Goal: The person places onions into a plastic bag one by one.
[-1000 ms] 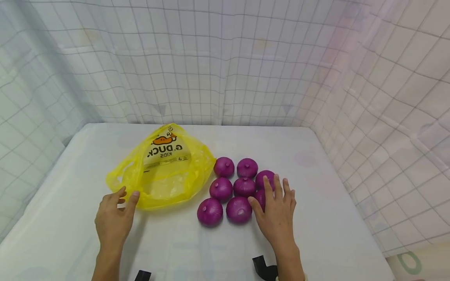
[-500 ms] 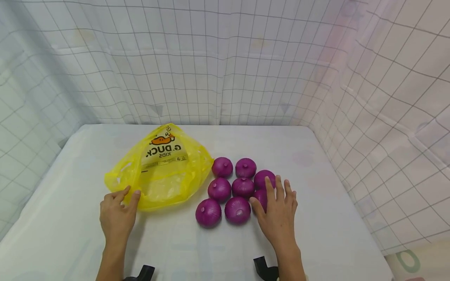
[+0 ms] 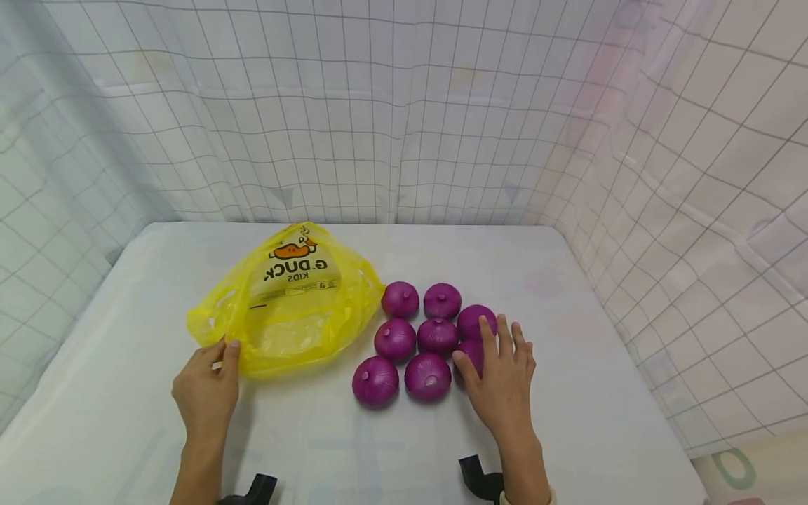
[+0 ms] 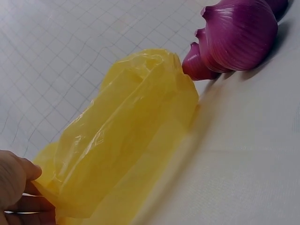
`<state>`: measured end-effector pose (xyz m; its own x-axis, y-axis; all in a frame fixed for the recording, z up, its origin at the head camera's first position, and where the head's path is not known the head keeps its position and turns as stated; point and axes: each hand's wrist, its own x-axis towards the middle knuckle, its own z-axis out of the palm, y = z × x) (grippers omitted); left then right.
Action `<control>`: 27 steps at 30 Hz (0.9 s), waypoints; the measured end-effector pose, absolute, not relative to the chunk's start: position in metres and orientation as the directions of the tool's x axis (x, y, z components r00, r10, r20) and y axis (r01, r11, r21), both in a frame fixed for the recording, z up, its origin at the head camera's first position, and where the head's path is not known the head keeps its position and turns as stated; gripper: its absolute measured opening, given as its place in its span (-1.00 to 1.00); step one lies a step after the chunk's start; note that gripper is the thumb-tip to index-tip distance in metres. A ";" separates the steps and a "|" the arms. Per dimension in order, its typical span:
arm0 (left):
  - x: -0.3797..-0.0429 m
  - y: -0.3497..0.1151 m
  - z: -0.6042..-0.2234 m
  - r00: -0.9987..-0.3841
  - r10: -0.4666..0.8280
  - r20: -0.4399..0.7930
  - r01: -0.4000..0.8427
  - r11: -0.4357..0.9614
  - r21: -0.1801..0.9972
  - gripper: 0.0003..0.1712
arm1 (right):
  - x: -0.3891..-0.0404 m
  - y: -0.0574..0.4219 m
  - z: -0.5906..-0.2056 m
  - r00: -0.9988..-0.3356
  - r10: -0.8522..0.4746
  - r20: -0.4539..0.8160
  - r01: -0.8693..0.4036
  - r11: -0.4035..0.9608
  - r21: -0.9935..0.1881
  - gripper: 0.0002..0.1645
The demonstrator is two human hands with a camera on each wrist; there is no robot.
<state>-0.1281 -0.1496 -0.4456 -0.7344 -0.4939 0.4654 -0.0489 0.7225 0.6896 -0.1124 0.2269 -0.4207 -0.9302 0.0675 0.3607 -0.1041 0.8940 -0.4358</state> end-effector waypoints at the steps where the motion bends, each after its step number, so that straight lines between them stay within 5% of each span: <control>1: -0.128 -0.150 -0.445 -0.732 -0.491 0.472 -0.045 0.726 0.686 -0.65 | -0.113 0.227 -0.421 -0.931 0.069 0.358 -0.101 0.895 -0.435 -0.18; 27: -0.128 -0.152 -0.442 -0.730 -0.533 0.428 -0.051 0.667 0.743 -0.63 | -0.106 0.238 -0.434 -0.978 0.092 0.186 -0.016 0.861 -0.509 -0.03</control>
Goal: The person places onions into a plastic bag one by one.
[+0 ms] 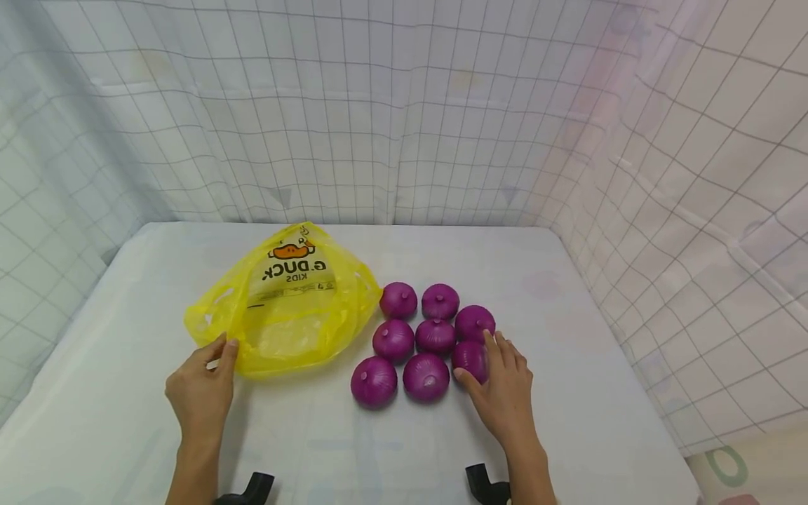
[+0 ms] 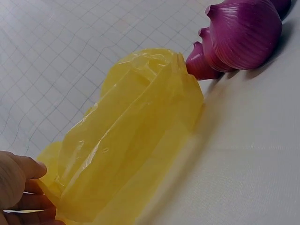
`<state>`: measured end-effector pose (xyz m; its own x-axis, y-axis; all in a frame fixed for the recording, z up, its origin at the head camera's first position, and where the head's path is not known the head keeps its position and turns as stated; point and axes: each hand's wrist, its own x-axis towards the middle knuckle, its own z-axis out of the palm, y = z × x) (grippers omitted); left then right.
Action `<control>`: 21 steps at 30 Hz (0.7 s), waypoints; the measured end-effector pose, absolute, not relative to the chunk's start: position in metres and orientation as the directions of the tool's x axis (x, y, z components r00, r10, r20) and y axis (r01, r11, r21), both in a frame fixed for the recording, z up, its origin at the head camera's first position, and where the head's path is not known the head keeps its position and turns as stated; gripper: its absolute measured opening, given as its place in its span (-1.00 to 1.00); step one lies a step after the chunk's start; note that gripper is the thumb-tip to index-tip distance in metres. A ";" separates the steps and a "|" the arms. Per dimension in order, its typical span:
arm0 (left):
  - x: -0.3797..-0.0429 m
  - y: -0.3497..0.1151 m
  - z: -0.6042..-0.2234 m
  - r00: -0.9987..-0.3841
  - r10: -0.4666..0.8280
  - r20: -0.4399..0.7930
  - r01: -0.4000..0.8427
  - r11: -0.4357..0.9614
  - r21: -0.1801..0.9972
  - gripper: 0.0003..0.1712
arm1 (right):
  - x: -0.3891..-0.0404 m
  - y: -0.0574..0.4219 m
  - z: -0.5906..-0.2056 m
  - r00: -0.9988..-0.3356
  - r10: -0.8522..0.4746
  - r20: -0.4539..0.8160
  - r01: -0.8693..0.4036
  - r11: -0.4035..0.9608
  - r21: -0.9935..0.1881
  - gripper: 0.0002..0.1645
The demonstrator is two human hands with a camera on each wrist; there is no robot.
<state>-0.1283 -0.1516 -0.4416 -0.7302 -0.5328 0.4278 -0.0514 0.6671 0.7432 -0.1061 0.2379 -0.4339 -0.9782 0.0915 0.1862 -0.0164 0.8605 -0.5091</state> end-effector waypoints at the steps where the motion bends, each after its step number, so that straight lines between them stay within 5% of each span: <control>1: -0.128 -0.152 -0.442 -0.732 -0.531 0.426 -0.052 0.668 0.742 -0.63 | -0.107 0.238 -0.435 -0.980 0.091 0.176 -0.011 0.861 -0.509 -0.03; 21: -0.129 -0.152 -0.439 -0.724 -0.520 0.454 -0.081 0.717 0.692 -0.69 | -0.120 0.245 -0.454 -0.995 0.098 -0.033 0.100 0.828 -0.551 0.05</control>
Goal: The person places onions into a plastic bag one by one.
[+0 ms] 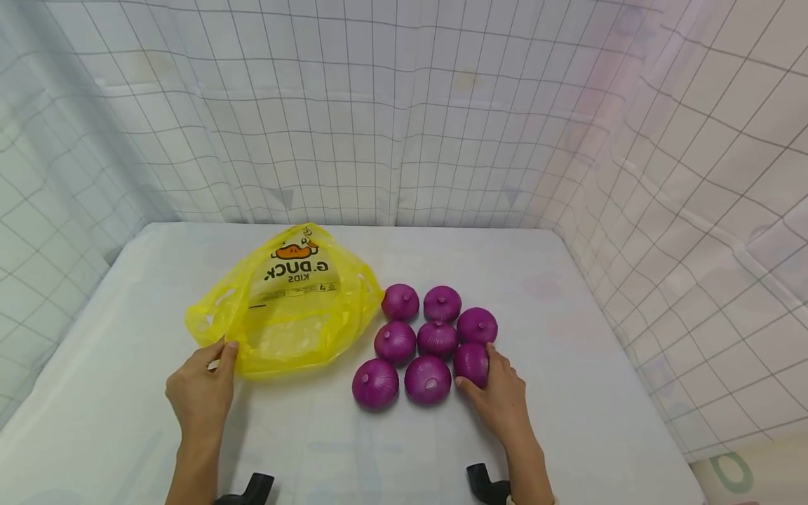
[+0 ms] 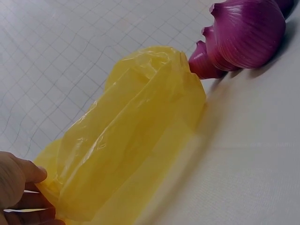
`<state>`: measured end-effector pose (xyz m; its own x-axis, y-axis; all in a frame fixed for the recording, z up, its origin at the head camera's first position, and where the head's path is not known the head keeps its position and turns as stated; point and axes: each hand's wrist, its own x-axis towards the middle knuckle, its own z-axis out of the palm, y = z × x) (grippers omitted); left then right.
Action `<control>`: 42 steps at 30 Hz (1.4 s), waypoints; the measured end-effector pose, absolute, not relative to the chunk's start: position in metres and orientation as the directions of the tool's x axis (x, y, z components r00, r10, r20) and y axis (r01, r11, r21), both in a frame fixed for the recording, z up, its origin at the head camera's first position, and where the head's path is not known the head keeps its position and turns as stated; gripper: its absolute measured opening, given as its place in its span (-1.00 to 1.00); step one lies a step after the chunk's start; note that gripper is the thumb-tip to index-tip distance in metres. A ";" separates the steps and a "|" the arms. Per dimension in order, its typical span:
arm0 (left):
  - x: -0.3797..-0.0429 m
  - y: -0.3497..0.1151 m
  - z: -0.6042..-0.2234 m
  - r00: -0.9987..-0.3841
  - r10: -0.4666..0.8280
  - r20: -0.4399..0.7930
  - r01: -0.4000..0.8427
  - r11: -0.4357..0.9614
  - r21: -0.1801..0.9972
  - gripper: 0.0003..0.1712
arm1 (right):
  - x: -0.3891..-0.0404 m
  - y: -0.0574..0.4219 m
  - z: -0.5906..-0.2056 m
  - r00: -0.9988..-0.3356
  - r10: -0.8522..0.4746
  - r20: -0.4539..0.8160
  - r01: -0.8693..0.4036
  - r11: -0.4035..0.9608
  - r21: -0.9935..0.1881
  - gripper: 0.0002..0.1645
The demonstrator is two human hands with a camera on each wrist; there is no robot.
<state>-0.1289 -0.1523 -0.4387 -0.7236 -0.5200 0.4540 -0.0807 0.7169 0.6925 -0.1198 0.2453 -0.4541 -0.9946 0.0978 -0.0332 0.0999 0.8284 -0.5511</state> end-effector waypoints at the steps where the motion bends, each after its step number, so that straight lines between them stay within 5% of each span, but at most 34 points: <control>1: -0.129 -0.153 -0.439 -0.723 -0.521 0.454 -0.082 0.717 0.692 -0.69 | -0.120 0.245 -0.454 -0.994 0.098 -0.039 0.103 0.826 -0.555 0.05; 20: -0.124 -0.157 -0.440 -0.718 -0.528 0.454 -0.065 0.700 0.711 -0.68 | -0.114 0.245 -0.450 -0.993 0.117 -0.012 0.102 0.805 -0.585 0.08; 42: -0.124 -0.159 -0.437 -0.710 -0.502 0.493 -0.018 0.713 0.701 -0.71 | -0.130 0.192 -0.395 -0.978 -0.018 0.208 -0.158 0.718 -0.678 0.06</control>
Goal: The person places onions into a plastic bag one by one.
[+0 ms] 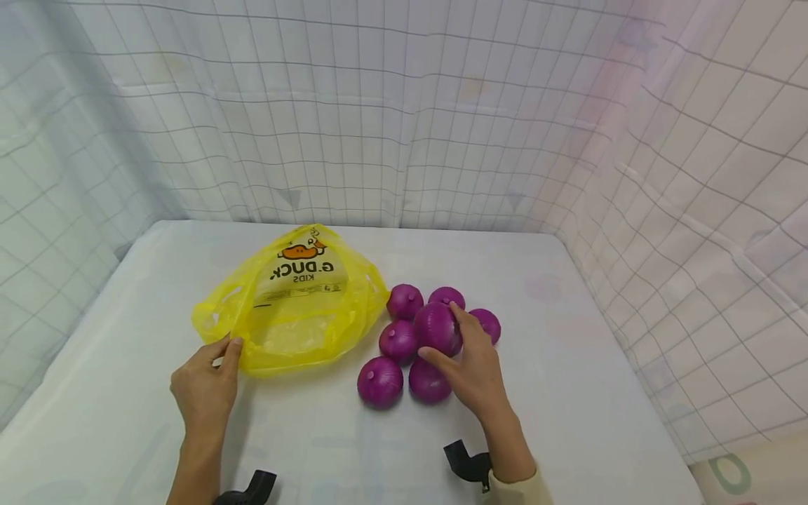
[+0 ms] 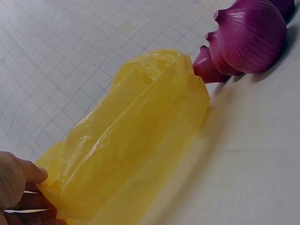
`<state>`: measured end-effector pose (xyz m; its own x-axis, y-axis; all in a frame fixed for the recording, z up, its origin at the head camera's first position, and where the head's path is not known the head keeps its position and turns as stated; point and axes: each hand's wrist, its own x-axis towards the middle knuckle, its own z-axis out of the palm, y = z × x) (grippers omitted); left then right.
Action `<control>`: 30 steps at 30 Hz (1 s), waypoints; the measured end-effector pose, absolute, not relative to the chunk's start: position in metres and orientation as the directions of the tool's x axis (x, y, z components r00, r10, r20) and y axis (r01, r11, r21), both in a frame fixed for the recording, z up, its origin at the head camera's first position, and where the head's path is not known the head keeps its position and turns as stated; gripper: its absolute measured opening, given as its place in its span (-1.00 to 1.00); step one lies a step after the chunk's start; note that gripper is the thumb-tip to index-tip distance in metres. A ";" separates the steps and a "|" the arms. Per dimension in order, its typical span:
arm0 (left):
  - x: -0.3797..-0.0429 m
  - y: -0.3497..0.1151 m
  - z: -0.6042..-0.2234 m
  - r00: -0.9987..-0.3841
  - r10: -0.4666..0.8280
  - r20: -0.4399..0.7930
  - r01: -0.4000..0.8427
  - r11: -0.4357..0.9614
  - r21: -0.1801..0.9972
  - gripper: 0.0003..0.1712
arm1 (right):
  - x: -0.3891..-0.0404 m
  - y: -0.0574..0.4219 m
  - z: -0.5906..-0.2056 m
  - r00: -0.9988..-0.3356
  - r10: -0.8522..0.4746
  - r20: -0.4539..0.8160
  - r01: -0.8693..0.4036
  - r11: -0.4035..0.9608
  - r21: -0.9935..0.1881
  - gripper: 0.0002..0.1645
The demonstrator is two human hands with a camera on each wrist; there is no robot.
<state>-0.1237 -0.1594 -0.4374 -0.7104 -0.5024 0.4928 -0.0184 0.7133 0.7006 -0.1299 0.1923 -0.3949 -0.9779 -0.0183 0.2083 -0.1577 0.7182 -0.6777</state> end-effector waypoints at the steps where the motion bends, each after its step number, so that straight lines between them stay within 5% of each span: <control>1: -0.124 -0.160 -0.437 -0.710 -0.503 0.493 -0.019 0.713 0.701 -0.71 | -0.133 0.187 -0.392 -0.978 -0.034 0.207 -0.168 0.720 -0.674 0.06; 20: -0.125 -0.169 -0.437 -0.710 -0.507 0.489 -0.026 0.713 0.701 -0.72 | -0.195 0.059 -0.350 -0.830 -0.459 0.317 -0.557 0.707 -0.435 0.02; 30: -0.125 -0.172 -0.436 -0.727 -0.500 0.470 -0.030 0.708 0.706 -0.72 | -0.221 -0.003 -0.363 -0.809 -0.563 0.167 -0.580 0.722 -0.377 0.01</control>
